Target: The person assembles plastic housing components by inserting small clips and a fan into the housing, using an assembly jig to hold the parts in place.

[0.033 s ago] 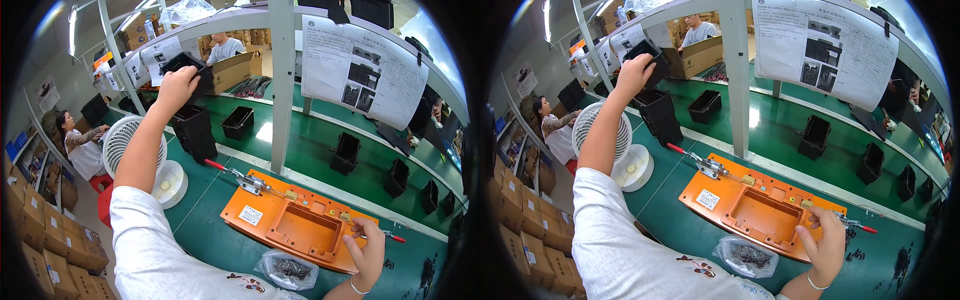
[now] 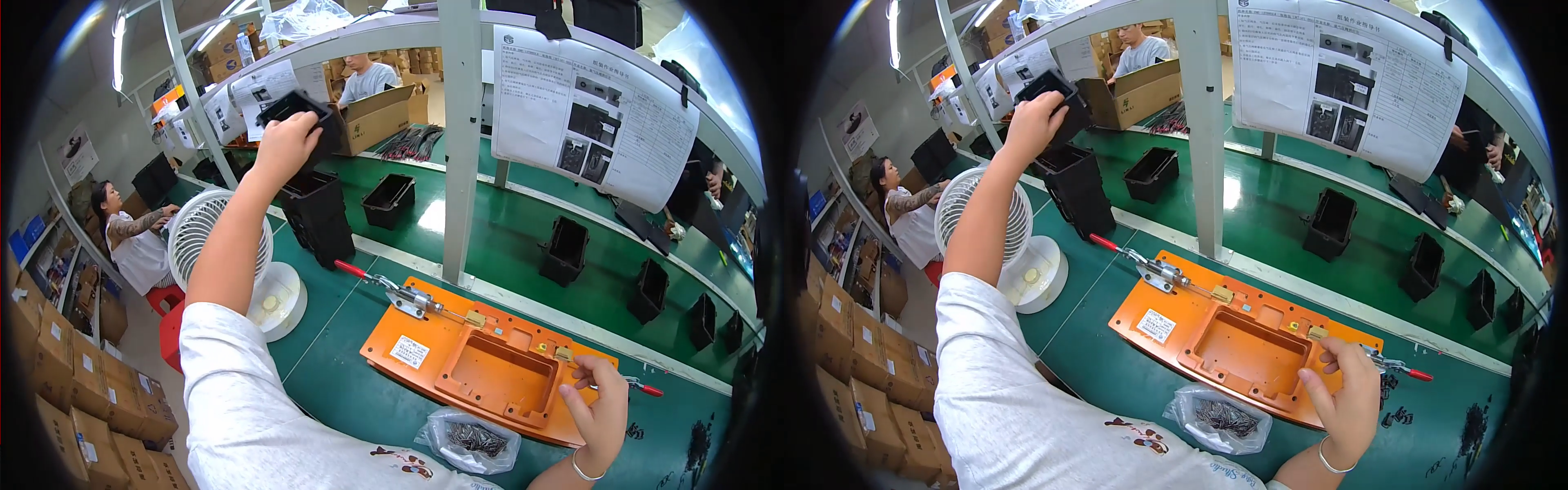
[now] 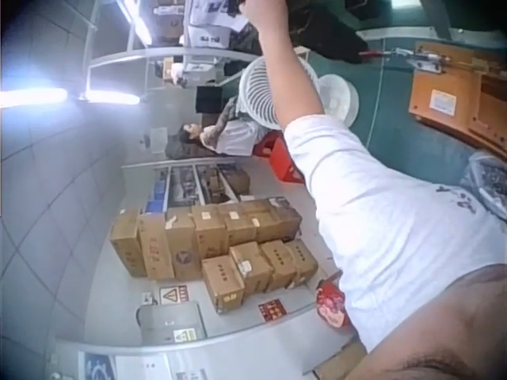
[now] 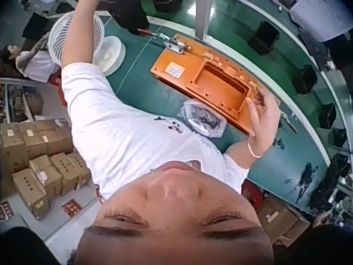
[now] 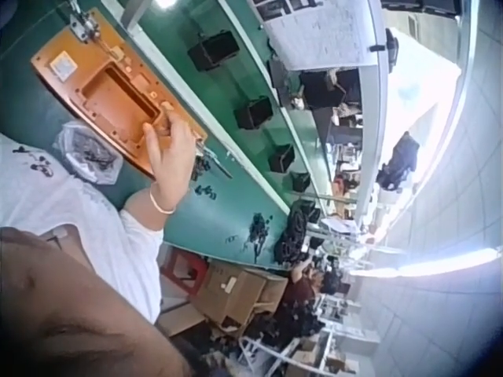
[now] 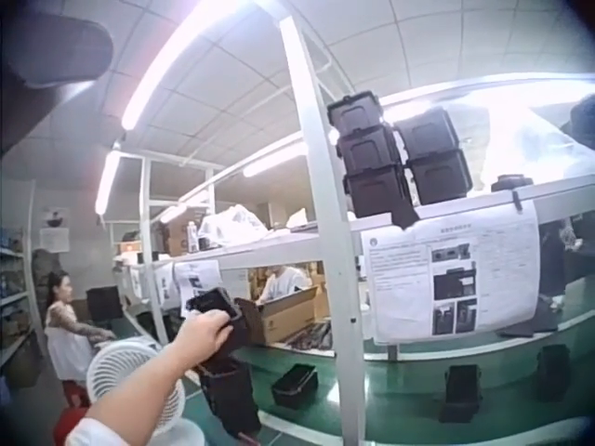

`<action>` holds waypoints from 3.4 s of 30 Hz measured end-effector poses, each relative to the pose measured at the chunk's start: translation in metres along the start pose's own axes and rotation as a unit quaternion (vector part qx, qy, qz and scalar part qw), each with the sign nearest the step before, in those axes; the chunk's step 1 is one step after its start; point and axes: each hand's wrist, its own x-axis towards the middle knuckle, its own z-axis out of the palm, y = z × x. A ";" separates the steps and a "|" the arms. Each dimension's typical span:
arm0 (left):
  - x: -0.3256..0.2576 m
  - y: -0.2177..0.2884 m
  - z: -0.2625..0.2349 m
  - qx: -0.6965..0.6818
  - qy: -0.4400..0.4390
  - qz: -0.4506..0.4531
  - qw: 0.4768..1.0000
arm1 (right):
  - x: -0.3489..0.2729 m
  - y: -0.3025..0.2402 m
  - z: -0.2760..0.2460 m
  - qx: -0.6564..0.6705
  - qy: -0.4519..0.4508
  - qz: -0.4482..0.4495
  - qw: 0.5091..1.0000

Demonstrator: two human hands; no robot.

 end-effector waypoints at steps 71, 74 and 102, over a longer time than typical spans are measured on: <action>-0.119 0.082 0.137 -0.066 0.159 -0.577 0.798 | 0.011 0.007 0.012 -0.028 -0.098 0.023 0.994; -0.125 0.076 0.145 -0.078 0.211 -0.545 0.808 | 0.010 0.009 0.011 -0.020 -0.093 0.020 0.995; -0.145 0.061 0.148 -0.067 0.209 -0.539 0.814 | 0.010 0.013 0.013 -0.039 -0.106 0.024 0.993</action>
